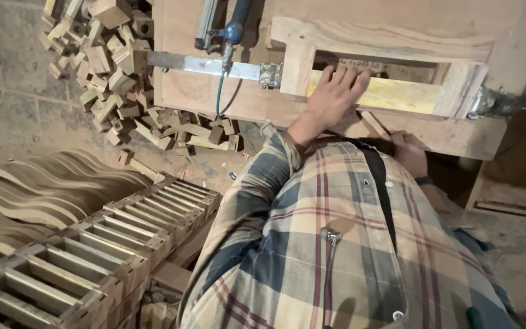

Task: The person assembles small wooden frames by placing a rectangular piece into a jig, tapping it with a hammer, and securing it with a pneumatic nail gun. The person repeats this process for multiple frames, inspecting each one after assembly.

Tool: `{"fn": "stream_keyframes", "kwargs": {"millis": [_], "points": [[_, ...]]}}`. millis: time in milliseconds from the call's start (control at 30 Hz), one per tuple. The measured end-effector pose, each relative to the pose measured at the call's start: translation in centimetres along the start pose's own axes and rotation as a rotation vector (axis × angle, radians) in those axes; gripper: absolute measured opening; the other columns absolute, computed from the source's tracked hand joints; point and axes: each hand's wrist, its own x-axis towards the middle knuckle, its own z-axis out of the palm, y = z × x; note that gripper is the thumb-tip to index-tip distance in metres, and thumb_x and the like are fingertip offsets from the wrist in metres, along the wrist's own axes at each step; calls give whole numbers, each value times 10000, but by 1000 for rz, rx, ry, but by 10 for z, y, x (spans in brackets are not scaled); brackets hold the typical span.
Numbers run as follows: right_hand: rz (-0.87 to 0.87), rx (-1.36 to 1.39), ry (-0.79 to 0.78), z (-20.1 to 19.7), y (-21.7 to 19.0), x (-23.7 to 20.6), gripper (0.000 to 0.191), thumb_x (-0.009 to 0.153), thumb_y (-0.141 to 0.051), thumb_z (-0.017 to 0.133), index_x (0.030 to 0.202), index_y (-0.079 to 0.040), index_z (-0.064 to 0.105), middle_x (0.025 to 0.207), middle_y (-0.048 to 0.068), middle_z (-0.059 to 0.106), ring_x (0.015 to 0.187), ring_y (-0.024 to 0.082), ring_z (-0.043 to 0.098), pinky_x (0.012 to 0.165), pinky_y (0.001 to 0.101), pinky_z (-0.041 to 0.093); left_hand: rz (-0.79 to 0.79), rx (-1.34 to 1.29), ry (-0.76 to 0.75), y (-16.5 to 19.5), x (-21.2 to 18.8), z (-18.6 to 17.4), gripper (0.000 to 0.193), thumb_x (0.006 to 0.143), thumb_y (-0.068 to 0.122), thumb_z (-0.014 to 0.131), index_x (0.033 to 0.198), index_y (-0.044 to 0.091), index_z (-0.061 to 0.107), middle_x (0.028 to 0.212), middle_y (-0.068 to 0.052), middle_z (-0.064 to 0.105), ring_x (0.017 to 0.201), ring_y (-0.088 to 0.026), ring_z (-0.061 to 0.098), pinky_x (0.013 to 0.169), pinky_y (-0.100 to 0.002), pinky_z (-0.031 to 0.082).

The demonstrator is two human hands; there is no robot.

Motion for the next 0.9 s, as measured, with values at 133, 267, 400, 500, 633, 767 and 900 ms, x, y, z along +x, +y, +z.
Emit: {"fn": "stream_keyframes", "kwargs": {"millis": [133, 267, 400, 500, 633, 767, 900], "points": [[338, 45, -137, -22, 17, -59, 423, 951, -419, 611, 1237, -111, 653, 1110, 212, 670, 938, 466, 635, 754, 562, 506, 19, -60, -59, -2, 9, -8, 896, 706, 371, 837, 1427, 13, 445, 1213, -169, 554, 1139, -344, 527, 986, -510, 395], [394, 108, -29, -46, 31, -138, 381, 883, -251, 690, 1204, -47, 668, 978, 186, 707, 878, 352, 703, 751, 457, 555, -19, -178, -111, -7, 17, -5, 891, 598, 442, 863, 1302, 25, 510, 1151, -188, 576, 1071, -377, 539, 909, -533, 395], [571, 363, 165, -76, 8, -169, 190, 964, -150, 695, 1083, -2, 708, 756, 144, 661, 677, 236, 629, 636, 360, 508, 0, -123, -89, -9, 20, 7, 813, 587, 370, 862, 1278, 76, 552, 1142, -144, 602, 1075, -342, 569, 913, -510, 414], [504, 500, 345, -98, -21, -142, 196, 1041, -169, 599, 1107, 2, 669, 739, 80, 641, 650, 142, 625, 608, 293, 497, 10, -116, -133, -9, 22, 8, 760, 633, 365, 875, 1268, 83, 568, 1107, -132, 610, 1075, -334, 577, 902, -495, 423], [511, 441, 433, -117, -45, -82, 201, 1094, -183, 591, 1032, -3, 655, 696, 47, 610, 596, 128, 595, 571, 298, 467, 13, -166, -98, -9, 27, -1, 808, 594, 470, 892, 1209, 51, 578, 1045, -155, 613, 1016, -353, 577, 845, -522, 418], [596, 459, 318, -126, -50, -55, 244, 1095, -213, 604, 966, -8, 636, 701, 27, 612, 576, 120, 585, 539, 298, 462, 6, -166, -110, -10, 32, -6, 776, 594, 438, 907, 1194, 69, 582, 1033, -137, 613, 1004, -343, 585, 832, -513, 422], [474, 416, 406, -125, -47, -51, 233, 1114, -227, 588, 1078, -9, 660, 731, 40, 613, 612, 115, 585, 570, 295, 466, -61, -191, -140, -9, 34, -6, 709, 585, 395, 919, 1134, 102, 580, 1025, -139, 614, 995, -347, 589, 823, -509, 424]]}}
